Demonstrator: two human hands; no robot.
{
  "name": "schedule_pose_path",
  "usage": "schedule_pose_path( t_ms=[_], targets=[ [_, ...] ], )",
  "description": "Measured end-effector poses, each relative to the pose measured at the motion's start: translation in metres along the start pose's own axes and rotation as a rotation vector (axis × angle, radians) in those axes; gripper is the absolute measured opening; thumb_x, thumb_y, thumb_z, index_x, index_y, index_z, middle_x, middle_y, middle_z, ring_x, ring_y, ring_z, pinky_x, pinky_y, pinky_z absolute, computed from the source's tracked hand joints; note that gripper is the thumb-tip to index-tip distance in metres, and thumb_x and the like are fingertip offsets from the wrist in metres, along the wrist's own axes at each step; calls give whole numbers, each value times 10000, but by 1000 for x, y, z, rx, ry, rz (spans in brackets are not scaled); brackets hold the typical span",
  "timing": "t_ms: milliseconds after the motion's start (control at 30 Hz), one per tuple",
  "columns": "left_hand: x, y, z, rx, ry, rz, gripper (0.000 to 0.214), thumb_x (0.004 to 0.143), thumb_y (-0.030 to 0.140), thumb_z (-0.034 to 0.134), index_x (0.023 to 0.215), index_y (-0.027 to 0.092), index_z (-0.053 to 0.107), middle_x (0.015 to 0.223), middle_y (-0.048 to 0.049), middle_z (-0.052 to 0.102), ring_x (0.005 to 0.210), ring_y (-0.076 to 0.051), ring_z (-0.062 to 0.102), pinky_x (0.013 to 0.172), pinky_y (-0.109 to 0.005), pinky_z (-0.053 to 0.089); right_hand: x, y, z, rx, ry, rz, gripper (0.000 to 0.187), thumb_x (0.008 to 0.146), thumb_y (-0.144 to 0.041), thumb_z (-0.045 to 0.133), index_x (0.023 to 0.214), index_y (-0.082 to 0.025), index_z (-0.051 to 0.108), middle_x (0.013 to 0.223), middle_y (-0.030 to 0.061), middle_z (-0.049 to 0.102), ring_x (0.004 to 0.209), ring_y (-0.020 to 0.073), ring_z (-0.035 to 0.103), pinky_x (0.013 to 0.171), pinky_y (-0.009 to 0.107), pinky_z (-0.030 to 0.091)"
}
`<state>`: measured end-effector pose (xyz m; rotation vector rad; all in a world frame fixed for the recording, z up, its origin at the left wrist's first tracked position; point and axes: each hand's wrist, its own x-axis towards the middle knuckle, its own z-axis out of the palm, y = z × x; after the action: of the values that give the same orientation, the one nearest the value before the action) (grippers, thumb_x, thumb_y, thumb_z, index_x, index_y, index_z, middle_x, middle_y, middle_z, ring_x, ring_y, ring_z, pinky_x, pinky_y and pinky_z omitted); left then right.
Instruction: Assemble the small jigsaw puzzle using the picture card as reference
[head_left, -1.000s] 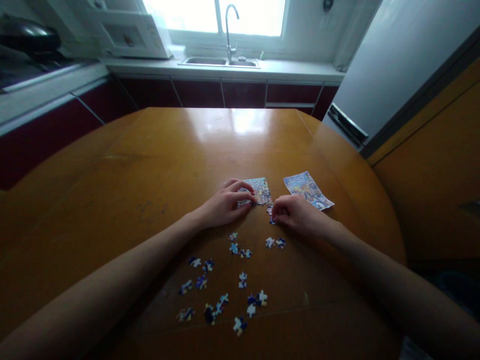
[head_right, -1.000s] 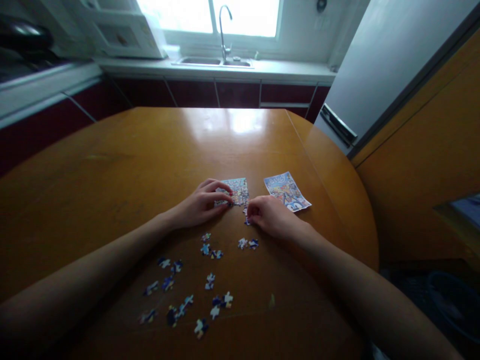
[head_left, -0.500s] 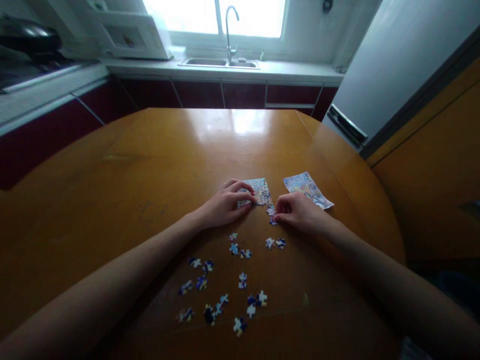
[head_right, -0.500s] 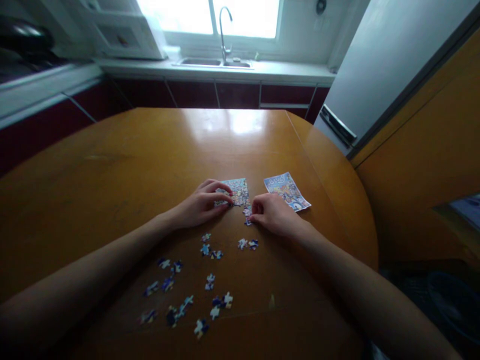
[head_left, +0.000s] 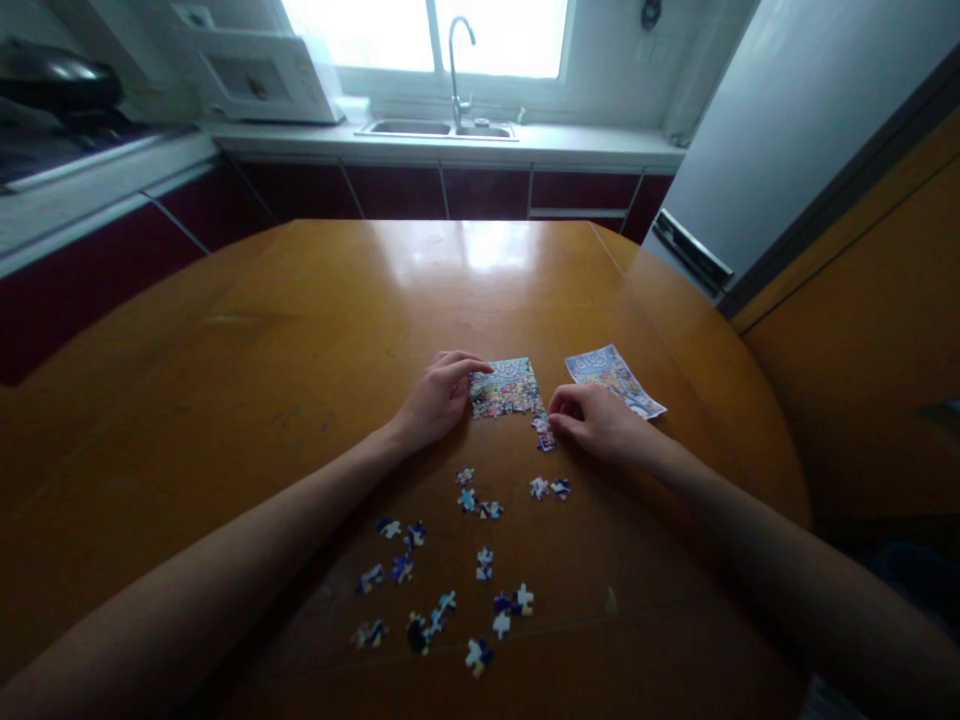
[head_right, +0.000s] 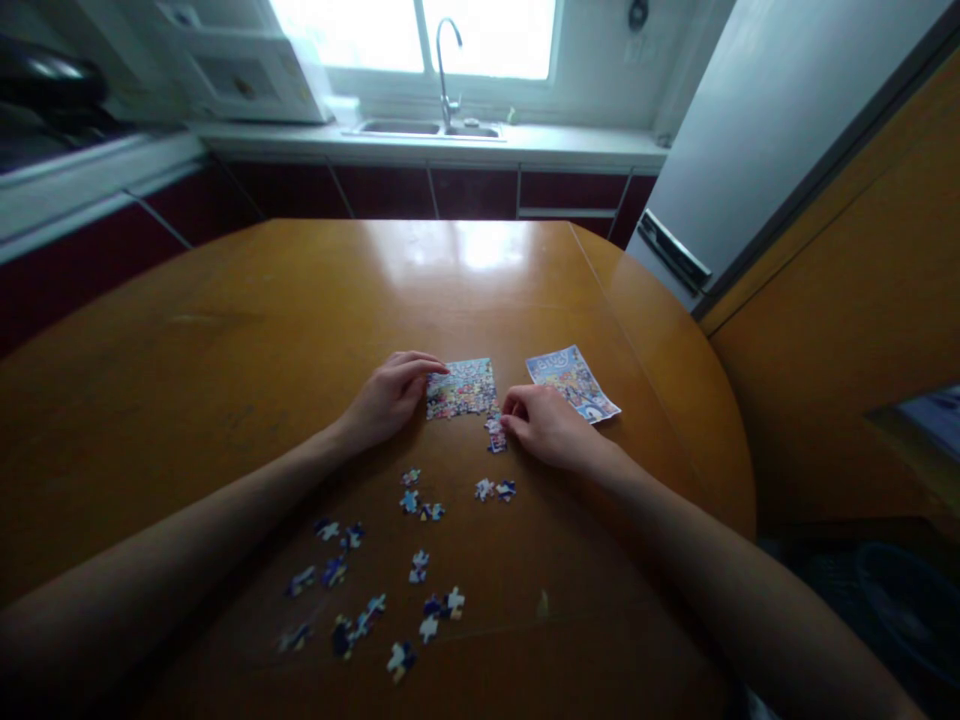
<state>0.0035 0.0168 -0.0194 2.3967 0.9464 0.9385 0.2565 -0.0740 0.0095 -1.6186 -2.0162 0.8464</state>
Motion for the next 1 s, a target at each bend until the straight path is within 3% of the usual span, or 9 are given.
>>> schedule_pose_path(
  t_ms=[167,433,600,800,1000],
  targets=[
    [0,-2,2,11,28,-91,326,871,129,524,1145,178,693,1267,-97,642,1196,-247,579,1084,-469,460,1,-2,1,22,22,-5,80,875,-139,603,834,-178,659,747,29,687,654,135,579,619,263,409],
    [1,0,4,80,-15,-103,332,895,198,537,1198,167,667,1275,-98,647,1222,-243,569,1108,-460,443,2,-3,3,-45,69,5,153,914,-132,517,877,-183,657,828,55,712,749,170,623,688,287,421],
    [1,0,4,104,-35,-86,322,908,231,534,1194,165,668,1260,-106,648,1205,-251,567,1092,-463,449,-15,-27,16,-200,231,-8,140,945,-176,502,908,-182,638,860,72,703,771,186,622,685,297,399],
    [1,1,3,112,-25,-54,299,916,216,518,1168,164,670,1227,-105,659,1177,-244,568,1073,-456,457,-42,-60,36,-182,66,-290,173,959,-156,466,876,-169,616,833,53,668,763,159,591,691,278,402],
    [1,3,1,130,-24,-34,282,918,204,524,1158,181,672,1169,-92,673,1119,-241,567,1026,-445,479,-46,-61,38,-172,-4,-370,185,957,-158,460,855,-166,614,804,43,650,715,147,562,672,272,404]
  ],
)
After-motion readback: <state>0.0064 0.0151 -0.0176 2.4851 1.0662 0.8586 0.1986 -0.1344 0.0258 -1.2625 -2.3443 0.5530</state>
